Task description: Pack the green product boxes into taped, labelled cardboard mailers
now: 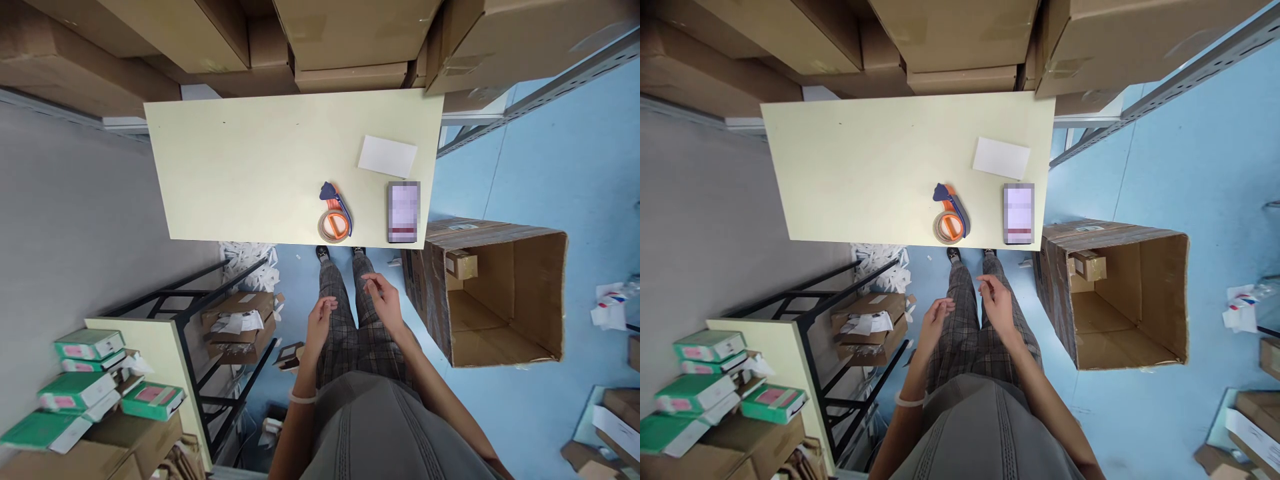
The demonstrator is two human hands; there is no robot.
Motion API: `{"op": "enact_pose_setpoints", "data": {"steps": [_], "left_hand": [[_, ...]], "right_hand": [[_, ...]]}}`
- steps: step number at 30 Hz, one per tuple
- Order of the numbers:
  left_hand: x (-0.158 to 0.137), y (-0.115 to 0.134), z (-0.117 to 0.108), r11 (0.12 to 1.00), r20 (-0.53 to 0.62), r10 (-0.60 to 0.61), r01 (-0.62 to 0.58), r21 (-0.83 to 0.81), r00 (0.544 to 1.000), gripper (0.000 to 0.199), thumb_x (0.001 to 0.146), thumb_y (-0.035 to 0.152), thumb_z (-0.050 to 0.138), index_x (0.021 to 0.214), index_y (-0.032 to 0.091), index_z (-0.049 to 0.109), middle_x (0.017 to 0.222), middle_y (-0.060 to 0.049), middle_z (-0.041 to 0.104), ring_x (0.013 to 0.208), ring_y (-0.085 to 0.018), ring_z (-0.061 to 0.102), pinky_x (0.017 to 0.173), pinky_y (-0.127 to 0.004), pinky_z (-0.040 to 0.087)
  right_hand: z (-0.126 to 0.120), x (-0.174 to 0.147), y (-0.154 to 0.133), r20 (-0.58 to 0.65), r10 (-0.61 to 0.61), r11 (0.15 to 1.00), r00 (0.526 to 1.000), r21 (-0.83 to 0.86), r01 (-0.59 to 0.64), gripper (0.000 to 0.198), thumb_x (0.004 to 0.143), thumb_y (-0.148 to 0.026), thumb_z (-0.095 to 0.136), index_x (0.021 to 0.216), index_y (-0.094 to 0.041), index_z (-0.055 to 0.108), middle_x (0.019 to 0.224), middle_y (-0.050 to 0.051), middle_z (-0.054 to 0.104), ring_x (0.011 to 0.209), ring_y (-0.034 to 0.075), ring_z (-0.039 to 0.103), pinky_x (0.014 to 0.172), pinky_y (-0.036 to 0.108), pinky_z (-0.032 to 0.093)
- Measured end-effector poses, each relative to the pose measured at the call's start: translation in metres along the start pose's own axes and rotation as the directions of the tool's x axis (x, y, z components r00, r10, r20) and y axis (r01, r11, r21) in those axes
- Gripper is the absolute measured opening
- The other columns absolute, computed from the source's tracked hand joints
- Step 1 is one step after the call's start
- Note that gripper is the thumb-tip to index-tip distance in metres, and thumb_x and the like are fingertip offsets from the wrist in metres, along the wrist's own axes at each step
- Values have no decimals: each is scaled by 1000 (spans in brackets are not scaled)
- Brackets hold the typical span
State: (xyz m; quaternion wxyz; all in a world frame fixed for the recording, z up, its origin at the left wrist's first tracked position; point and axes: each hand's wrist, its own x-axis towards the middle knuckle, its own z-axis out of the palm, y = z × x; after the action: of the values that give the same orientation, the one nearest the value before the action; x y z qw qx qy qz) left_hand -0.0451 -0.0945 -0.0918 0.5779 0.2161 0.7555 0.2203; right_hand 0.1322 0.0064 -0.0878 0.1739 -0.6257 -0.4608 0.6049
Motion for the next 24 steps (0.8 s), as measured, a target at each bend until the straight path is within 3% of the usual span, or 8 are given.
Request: {"op": "enact_pose_setpoints", "data": {"steps": [24], "left_hand": [[-1, -3, 5, 999, -43, 11, -12, -32, 999, 43, 93, 58, 42, 99, 21, 64, 97, -8, 72, 93, -21, 69, 88, -38, 55]], "right_hand": [[-5, 0, 0, 3, 4, 1000, 1000, -15, -4, 33, 94, -41, 43, 104, -21, 67, 77, 3, 66, 75, 20, 63, 66, 29, 48]]}}
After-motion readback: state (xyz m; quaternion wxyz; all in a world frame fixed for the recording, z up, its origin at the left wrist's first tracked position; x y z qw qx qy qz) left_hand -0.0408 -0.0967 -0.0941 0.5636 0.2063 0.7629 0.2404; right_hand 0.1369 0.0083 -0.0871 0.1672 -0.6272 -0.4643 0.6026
